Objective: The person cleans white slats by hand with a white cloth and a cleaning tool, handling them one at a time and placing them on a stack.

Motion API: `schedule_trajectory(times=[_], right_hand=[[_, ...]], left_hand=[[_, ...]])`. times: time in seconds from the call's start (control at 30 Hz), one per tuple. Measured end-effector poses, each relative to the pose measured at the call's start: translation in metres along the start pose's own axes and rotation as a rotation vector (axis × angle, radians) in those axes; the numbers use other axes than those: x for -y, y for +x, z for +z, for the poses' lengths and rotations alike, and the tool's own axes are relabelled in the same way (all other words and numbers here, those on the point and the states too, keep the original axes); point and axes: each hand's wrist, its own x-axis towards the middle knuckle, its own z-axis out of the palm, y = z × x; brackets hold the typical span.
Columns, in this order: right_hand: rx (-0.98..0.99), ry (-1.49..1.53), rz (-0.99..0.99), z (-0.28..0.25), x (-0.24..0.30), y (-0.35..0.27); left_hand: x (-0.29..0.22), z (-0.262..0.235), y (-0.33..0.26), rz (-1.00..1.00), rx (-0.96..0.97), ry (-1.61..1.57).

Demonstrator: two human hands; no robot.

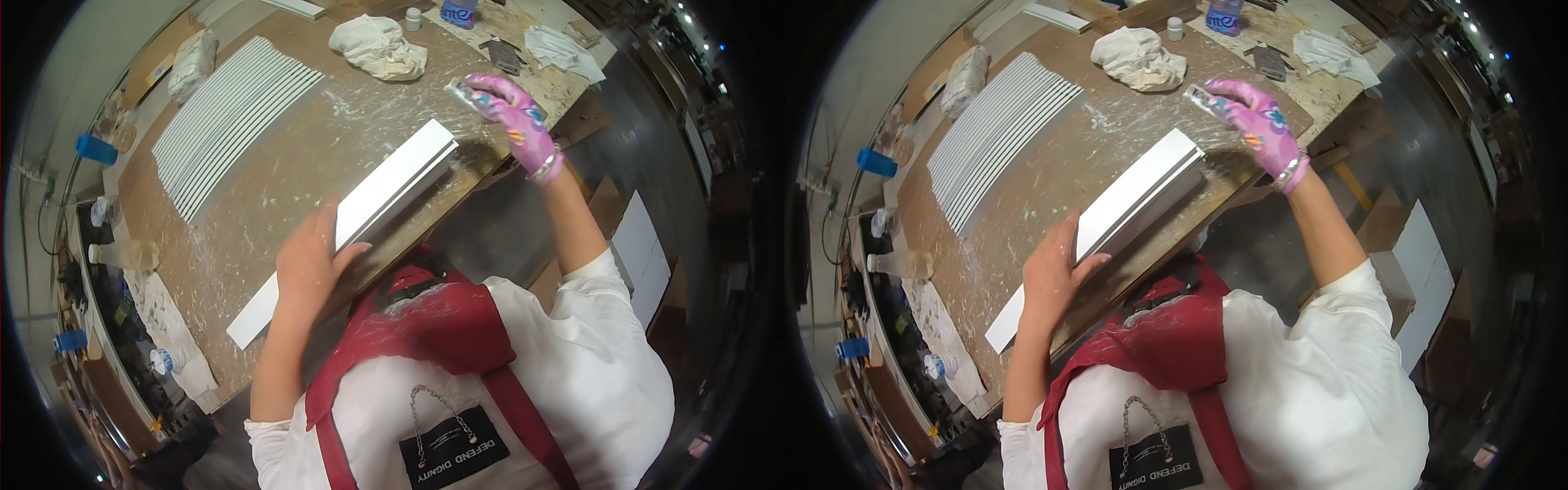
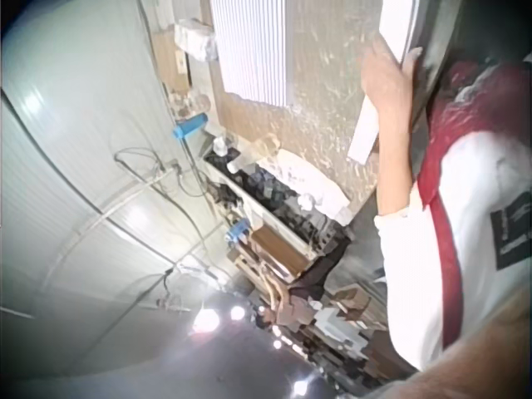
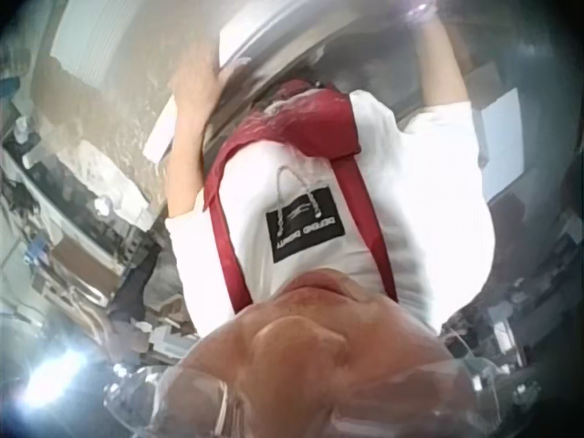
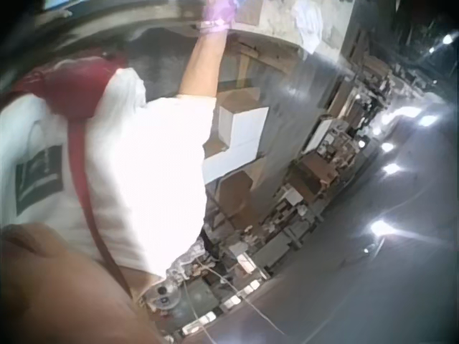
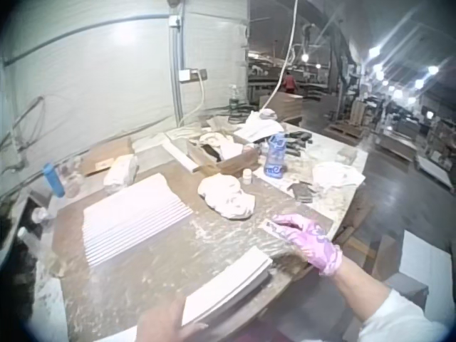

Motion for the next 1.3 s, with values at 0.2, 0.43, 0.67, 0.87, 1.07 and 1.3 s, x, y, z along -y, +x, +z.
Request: schedule_trajectory(times=[0.2, 0.43, 0.67, 0.87, 1.07, 1.3], right_hand=[[0.189, -0.303, 0.144, -0.001, -0.012, -0.014], [0.412, -0.382, -0.125, 0.003, 0.040, 0.019], [1.020, -0.274, -1.055, 0.260, 0.082, 0.016], [1.545, -0.561, -1.053, 0.386, 0.112, -0.051], [1.119, -0.257, -0.656, 0.366, 0.083, 0.022], [0.345, 0.070, -0.092, 0.195, 0.050, 0.020]], left_hand=[[0.000, 0.008, 0.001, 0.047, -0.114, 0.023], [0.013, 0.015, -0.003, 0.048, -0.140, -0.018], [0.035, 0.051, -0.005, 0.224, -0.296, 0.000], [0.037, 0.060, -0.011, 0.141, -0.314, -0.708], [0.022, 0.030, -0.007, 0.041, -0.093, -0.104], [0.032, 0.024, -0.008, 0.194, -0.255, -0.085]])
